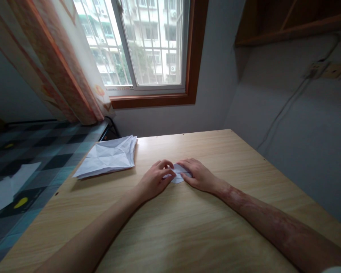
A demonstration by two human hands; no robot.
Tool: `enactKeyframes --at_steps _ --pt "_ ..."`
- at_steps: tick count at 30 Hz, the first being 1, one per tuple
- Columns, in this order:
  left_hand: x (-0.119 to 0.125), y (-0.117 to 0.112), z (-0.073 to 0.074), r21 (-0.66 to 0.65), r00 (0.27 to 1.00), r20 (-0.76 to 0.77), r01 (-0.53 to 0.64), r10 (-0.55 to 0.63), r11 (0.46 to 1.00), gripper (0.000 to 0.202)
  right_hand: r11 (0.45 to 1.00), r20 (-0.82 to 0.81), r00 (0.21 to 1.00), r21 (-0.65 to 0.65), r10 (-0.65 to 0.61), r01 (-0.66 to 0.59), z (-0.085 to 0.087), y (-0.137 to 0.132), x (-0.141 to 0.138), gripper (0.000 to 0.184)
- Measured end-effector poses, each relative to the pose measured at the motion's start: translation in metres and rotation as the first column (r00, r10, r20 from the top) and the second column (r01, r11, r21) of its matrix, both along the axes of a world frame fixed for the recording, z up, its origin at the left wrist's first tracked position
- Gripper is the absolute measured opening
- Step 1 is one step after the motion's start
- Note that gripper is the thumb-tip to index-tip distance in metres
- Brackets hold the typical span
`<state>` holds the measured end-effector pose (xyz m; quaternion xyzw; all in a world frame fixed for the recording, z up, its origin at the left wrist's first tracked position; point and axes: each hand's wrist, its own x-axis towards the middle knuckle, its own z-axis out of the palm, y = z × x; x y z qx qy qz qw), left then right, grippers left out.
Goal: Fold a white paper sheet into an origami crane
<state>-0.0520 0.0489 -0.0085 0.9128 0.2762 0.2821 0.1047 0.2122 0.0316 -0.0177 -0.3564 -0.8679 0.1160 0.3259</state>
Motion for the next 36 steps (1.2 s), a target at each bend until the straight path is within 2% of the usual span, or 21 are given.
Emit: enactKeyframes --at_steps 2,5,8,11,14,16,19,22,26,31,36 --pt "0.0 -0.001 0.0 0.043 1.0 0.01 -0.021 0.021 0.999 0.017 1.0 -0.008 1.0 0.02 -0.005 0.006 0.001 -0.001 0.0 0.041" --pt "0.0 -0.003 0.001 0.032 0.998 0.032 -0.058 0.057 0.998 0.012 0.999 -0.007 1.0 0.053 -0.005 0.005 0.0 -0.001 0.001 0.037" --pt "0.0 -0.003 0.002 0.003 0.998 -0.018 -0.066 0.066 0.998 0.011 0.994 0.017 1.0 0.106 -0.007 0.005 -0.004 0.0 0.003 0.029" --pt "0.0 -0.004 0.0 0.032 0.995 -0.045 -0.088 0.09 0.996 0.008 0.987 0.042 0.998 0.158 -0.035 0.028 -0.004 -0.001 0.002 0.025" --pt "0.0 -0.006 -0.001 0.042 0.993 -0.016 -0.118 0.118 0.992 0.017 0.984 0.03 0.998 0.169 -0.063 0.057 -0.004 -0.002 0.001 0.032" --pt "0.0 -0.007 0.0 0.031 0.992 -0.011 -0.125 0.125 0.992 0.026 0.982 0.01 0.997 0.178 -0.072 0.069 -0.004 -0.002 0.001 0.03" --pt "-0.001 -0.007 0.001 0.026 0.994 -0.018 -0.112 0.112 0.993 0.038 0.975 -0.037 0.994 0.198 -0.099 0.104 -0.006 0.0 0.003 0.021" --pt "-0.001 -0.006 0.002 0.084 0.997 -0.032 -0.069 0.072 0.994 0.031 0.967 -0.069 0.99 0.215 -0.126 0.138 -0.008 0.002 0.005 0.016" --pt "0.0 -0.003 0.001 0.176 0.999 -0.029 -0.027 0.032 0.984 0.021 0.966 -0.024 0.989 0.213 -0.143 0.144 -0.008 0.002 0.004 0.017" --pt "0.002 0.0 -0.001 0.112 0.998 -0.054 -0.02 0.026 0.994 0.019 0.98 0.034 0.993 0.17 -0.112 0.105 -0.008 0.001 0.001 0.012" --pt "0.001 -0.002 0.001 0.113 0.996 -0.092 -0.008 0.018 0.994 0.024 0.986 0.054 0.998 0.163 -0.039 0.03 -0.008 0.0 0.002 0.022"
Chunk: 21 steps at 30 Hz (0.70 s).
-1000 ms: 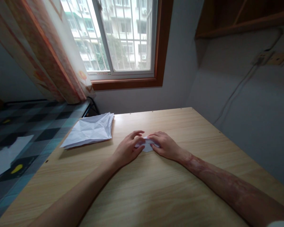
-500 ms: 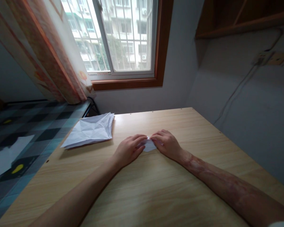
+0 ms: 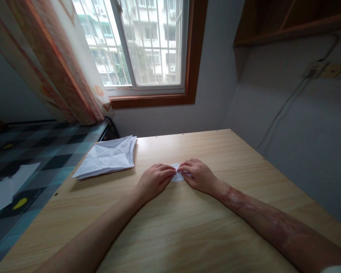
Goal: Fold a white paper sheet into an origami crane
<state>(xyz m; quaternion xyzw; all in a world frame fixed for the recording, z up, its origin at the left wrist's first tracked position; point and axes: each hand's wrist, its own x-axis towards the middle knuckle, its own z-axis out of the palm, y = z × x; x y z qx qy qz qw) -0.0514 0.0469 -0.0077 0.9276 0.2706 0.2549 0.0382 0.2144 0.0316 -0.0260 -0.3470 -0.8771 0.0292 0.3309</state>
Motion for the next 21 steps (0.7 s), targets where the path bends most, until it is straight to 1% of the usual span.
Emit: enactKeyframes --at_steps 3,4,6,8,10,12,15,17,19,21 --pt "-0.003 -0.002 0.006 0.003 0.996 -0.068 0.055 -0.055 0.998 0.026 0.999 0.001 1.0 -0.013 0.031 -0.031 0.004 -0.003 0.001 0.016" --pt "-0.004 -0.002 0.009 0.0 0.993 -0.089 0.073 -0.072 0.997 0.026 0.999 0.003 0.999 -0.02 0.041 -0.041 0.006 -0.005 0.001 0.016" --pt "-0.007 -0.001 0.012 -0.012 0.99 -0.106 0.097 -0.098 0.995 0.03 0.998 0.01 0.998 -0.03 0.056 -0.056 0.009 -0.007 0.001 0.024" --pt "-0.009 0.0 0.014 -0.021 0.991 -0.089 0.099 -0.1 0.995 0.031 0.997 0.023 0.998 -0.035 0.066 -0.065 0.011 -0.009 0.001 0.03" --pt "-0.01 0.003 0.013 -0.02 0.994 -0.066 0.088 -0.089 0.996 0.026 0.997 0.038 0.996 -0.035 0.075 -0.074 0.012 -0.01 0.001 0.031" --pt "-0.011 0.005 0.012 -0.002 0.995 -0.064 0.08 -0.08 0.997 0.024 0.997 0.061 0.995 -0.035 0.078 -0.076 0.014 -0.01 0.0 0.027" --pt "-0.012 0.007 0.01 0.039 0.994 -0.077 0.084 -0.081 0.996 0.026 0.998 0.089 0.994 -0.032 0.064 -0.062 0.016 -0.011 0.0 0.02" --pt "-0.013 0.007 0.008 0.056 0.994 -0.07 0.084 -0.08 0.995 0.028 0.998 0.099 0.994 -0.028 0.054 -0.052 0.016 -0.012 0.0 0.019" --pt "-0.013 0.007 0.007 0.057 0.995 -0.059 0.081 -0.077 0.995 0.029 0.999 0.103 0.994 -0.018 0.049 -0.047 0.015 -0.012 0.0 0.025" --pt "-0.013 0.007 0.006 0.05 0.997 -0.048 0.071 -0.068 0.996 0.03 0.999 0.104 0.993 -0.009 0.048 -0.047 0.013 -0.011 0.0 0.034"
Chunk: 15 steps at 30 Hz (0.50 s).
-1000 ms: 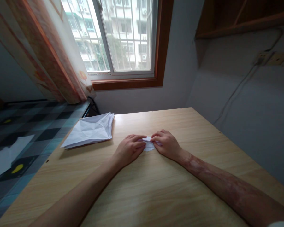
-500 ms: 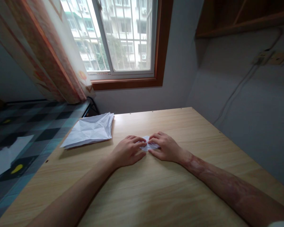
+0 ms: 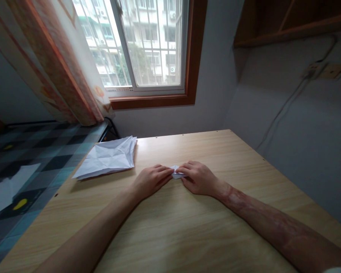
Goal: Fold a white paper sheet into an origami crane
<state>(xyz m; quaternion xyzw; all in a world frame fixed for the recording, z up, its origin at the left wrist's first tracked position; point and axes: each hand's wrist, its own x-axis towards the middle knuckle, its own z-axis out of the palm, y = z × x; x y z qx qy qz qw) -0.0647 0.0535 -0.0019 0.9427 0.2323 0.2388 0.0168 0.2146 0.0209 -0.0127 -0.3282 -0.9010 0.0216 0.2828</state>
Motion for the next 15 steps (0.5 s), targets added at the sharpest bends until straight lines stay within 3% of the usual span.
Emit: enactKeyframes --at_steps 3,7,11,13,15 --pt "0.001 0.0 0.0 -0.014 0.999 0.025 -0.023 0.024 1.0 0.029 1.0 -0.028 1.0 -0.005 0.008 -0.008 -0.004 0.003 0.001 0.039" --pt "0.003 0.0 0.004 -0.003 1.0 -0.019 -0.013 0.012 1.0 0.027 0.998 -0.187 0.982 -0.054 -0.03 0.02 -0.009 0.008 0.003 0.02" --pt "0.003 -0.002 0.004 -0.017 0.998 0.054 -0.018 0.019 1.0 0.027 0.986 -0.362 0.93 -0.17 -0.062 0.0 -0.012 0.011 0.003 0.018" --pt "0.002 -0.003 0.002 -0.101 0.989 0.142 -0.015 0.029 0.995 0.028 0.96 -0.451 0.89 -0.273 -0.069 -0.063 -0.013 0.011 0.003 0.019" --pt "0.003 -0.004 0.001 -0.271 0.972 0.22 -0.025 0.087 0.962 0.03 0.92 -0.515 0.85 -0.378 -0.113 -0.108 -0.014 0.011 0.003 0.021"
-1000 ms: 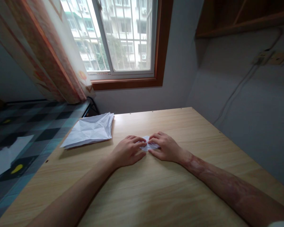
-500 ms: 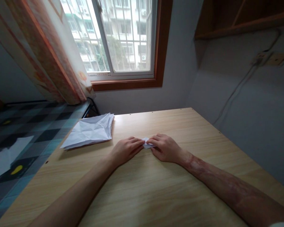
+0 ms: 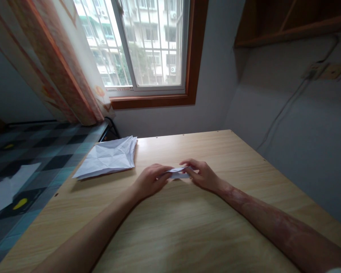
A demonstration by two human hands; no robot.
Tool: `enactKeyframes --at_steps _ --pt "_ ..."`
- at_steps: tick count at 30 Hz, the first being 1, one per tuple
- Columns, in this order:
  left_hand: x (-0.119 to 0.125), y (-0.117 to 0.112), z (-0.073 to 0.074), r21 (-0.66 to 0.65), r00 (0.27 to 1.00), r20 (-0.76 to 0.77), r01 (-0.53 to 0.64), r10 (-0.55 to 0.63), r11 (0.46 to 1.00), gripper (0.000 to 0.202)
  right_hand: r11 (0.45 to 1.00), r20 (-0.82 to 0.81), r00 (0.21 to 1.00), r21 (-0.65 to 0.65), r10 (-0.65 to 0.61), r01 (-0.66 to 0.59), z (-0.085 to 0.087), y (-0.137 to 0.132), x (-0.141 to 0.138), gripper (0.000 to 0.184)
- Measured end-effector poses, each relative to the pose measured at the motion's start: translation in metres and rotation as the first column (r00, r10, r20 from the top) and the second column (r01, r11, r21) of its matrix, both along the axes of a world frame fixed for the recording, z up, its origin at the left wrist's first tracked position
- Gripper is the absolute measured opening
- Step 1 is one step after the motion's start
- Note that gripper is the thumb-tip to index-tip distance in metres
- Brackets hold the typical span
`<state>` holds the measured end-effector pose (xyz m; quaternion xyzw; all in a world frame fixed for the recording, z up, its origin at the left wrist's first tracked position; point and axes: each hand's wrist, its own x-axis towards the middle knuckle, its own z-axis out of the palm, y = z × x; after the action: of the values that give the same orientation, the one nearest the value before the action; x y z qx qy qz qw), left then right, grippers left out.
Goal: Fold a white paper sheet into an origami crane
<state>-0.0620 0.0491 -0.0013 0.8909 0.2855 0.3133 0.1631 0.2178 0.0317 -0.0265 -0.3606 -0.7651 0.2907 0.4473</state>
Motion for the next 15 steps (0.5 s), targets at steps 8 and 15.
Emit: enactKeyframes --at_steps 8,15 --pt "0.003 0.006 -0.003 -0.221 0.996 0.049 -0.067 0.08 0.973 0.035 0.988 0.04 0.989 -0.064 -0.14 0.142 0.002 0.006 0.001 0.023" --pt "0.002 0.008 -0.006 0.206 0.987 -0.118 -0.083 0.109 0.975 0.03 0.971 0.334 0.915 0.152 -0.228 0.186 -0.001 0.009 0.001 0.006"
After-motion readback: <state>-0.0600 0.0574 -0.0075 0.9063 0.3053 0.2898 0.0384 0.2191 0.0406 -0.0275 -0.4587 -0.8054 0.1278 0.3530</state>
